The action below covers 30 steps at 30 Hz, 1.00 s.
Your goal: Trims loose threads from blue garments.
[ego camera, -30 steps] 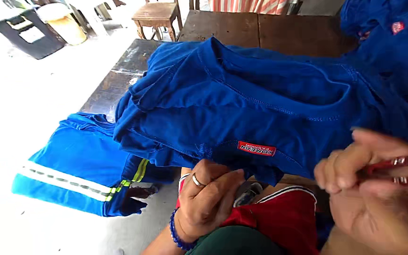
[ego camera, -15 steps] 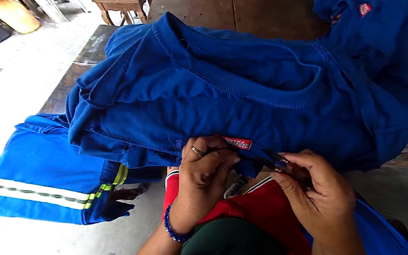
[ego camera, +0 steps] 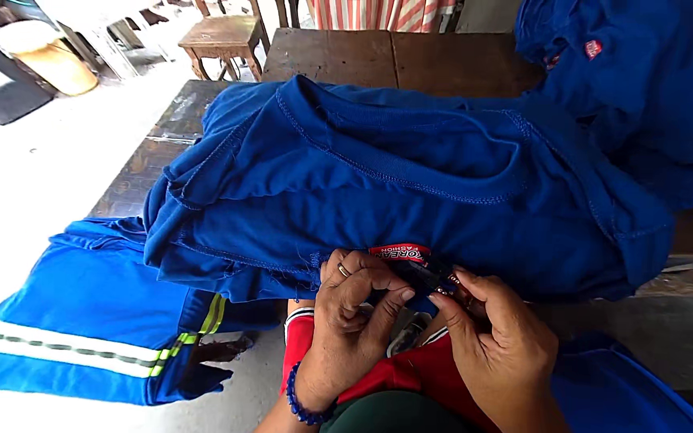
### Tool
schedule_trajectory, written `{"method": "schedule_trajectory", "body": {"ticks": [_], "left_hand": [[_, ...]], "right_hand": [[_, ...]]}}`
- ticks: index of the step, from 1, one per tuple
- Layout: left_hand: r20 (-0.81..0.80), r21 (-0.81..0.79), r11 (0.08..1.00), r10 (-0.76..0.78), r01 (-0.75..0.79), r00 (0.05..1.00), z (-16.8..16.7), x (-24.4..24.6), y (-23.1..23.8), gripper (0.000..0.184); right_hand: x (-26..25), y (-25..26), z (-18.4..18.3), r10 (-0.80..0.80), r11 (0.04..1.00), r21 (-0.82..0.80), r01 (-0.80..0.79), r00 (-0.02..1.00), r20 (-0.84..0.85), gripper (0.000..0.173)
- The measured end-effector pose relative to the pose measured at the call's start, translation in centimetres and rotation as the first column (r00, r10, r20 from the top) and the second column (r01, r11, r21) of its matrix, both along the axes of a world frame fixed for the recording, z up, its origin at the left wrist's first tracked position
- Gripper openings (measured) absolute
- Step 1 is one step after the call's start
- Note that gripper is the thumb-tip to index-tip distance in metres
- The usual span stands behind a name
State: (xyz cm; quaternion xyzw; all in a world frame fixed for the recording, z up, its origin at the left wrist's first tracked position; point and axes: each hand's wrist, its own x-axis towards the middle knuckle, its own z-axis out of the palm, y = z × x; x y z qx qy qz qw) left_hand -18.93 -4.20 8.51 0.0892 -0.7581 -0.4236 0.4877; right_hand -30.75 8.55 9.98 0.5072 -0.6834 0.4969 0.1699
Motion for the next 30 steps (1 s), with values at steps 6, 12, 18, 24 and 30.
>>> {"method": "schedule_trajectory", "body": {"ticks": [6,12,18,24,30], "left_hand": [[-0.002,-0.006,1.000,0.008,-0.008,1.000,-0.2,-0.1,0.1,0.012],[0.011,-0.015,1.000,0.023,-0.023,1.000,0.0,-0.3,0.1,0.016],[0.031,-0.043,0.999,0.011,-0.009,0.999,-0.2,-0.3,0.1,0.017],[0.058,-0.062,0.998,0.002,0.002,0.998,-0.2,-0.3,0.1,0.019],[-0.002,0.041,0.999,-0.007,0.007,1.000,-0.3,-0.4,0.2,0.020]], "right_hand": [[0.5,0.1,-0.3,0.029,0.998,-0.051,-0.029,1.000,-0.008,0.028],[0.5,0.8,-1.6,0.036,0.996,-0.079,-0.035,0.999,0.014,0.026],[0.8,-0.1,-1.5,-0.008,0.995,-0.098,0.008,1.000,0.005,0.026],[1.0,-1.1,-1.1,-0.068,0.990,-0.118,0.071,0.997,0.026,0.026],[1.2,-0.4,-2.1,-0.026,0.990,-0.139,0.024,1.000,-0.014,0.024]]}}
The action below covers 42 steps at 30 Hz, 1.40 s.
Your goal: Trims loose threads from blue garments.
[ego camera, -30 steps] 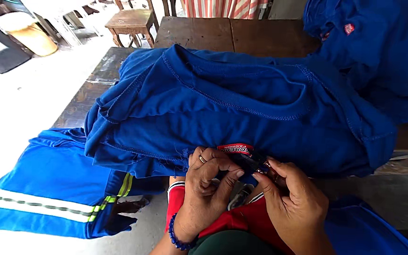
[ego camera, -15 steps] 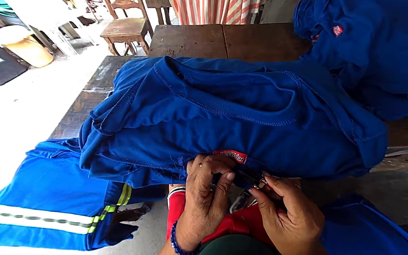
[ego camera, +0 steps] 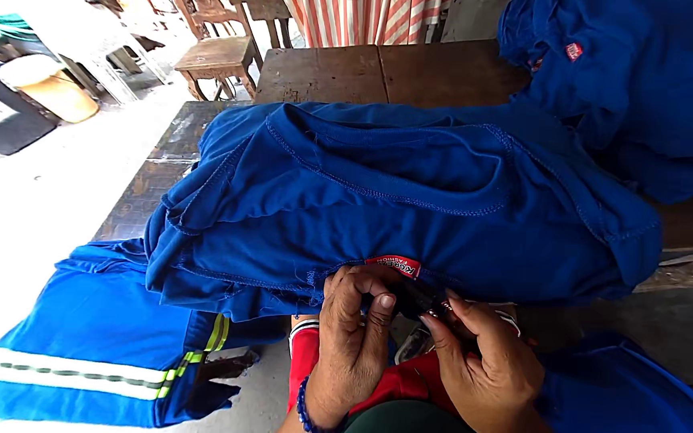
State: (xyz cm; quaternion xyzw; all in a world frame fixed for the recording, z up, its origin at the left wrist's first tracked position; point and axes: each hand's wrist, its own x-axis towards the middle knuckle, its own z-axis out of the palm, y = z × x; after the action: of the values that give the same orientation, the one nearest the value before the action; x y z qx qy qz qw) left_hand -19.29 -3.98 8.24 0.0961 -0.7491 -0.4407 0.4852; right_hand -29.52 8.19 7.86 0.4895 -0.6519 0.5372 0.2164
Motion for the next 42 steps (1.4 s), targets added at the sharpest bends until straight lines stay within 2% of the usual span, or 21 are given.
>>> {"method": "schedule_trajectory", "body": {"ticks": [11,17,19,21,23,25,28,30,34,37,42], "left_hand": [[0.045,-0.040,0.999,-0.010,0.012,0.999,0.1,0.2,-0.1,0.021],[0.047,-0.090,0.996,-0.007,0.011,0.999,-0.2,0.5,-0.3,0.026],[-0.021,-0.116,0.991,0.064,-0.066,0.998,-0.3,0.9,-0.1,0.034],[-0.104,-0.155,0.964,0.201,-0.216,0.974,0.1,1.3,0.2,0.026],[-0.134,-0.228,0.908,0.329,-0.352,0.935,1.2,1.5,0.1,0.013],[-0.107,-0.347,0.849,0.387,-0.399,0.916,2.5,1.6,-0.7,0.010],[0.092,-0.540,0.786,0.412,-0.303,0.906,3.3,1.0,-2.4,0.016],[0.187,-0.621,0.747,0.438,-0.240,0.879,2.9,0.1,-3.5,0.018],[0.121,-0.530,0.805,0.381,-0.265,0.917,1.9,-0.2,-4.1,0.013],[0.064,-0.433,0.863,0.317,-0.260,0.946,1.5,0.3,-3.8,0.011],[-0.028,-0.351,0.905,0.244,-0.239,0.969,1.0,1.2,-3.9,0.008]], "right_hand": [[0.3,-1.7,0.4,0.001,0.999,-0.039,0.001,0.999,0.040,0.024],[0.2,-1.2,0.1,0.032,0.999,-0.023,-0.033,0.999,-0.005,0.023],[-0.1,-0.5,0.2,0.036,0.999,-0.038,-0.035,0.999,0.041,0.022],[-0.6,0.4,1.2,0.035,0.998,-0.064,-0.029,0.996,0.087,0.022],[-1.4,1.1,2.7,0.053,0.996,-0.075,-0.044,0.992,0.117,0.024],[-2.0,1.3,3.9,0.101,0.994,-0.066,-0.093,0.985,0.139,0.023],[-2.6,1.0,4.1,0.157,0.987,0.015,-0.161,0.973,0.168,0.023],[-2.7,0.6,3.5,0.126,0.985,0.101,-0.143,0.980,0.155,0.025],[-2.4,0.2,2.8,0.037,0.985,0.162,-0.053,0.994,0.099,0.025],[-2.5,0.3,2.8,0.049,0.984,0.167,-0.063,0.995,0.083,0.026],[-3.0,0.5,2.6,0.081,0.989,0.118,-0.089,0.994,0.073,0.026]]}}
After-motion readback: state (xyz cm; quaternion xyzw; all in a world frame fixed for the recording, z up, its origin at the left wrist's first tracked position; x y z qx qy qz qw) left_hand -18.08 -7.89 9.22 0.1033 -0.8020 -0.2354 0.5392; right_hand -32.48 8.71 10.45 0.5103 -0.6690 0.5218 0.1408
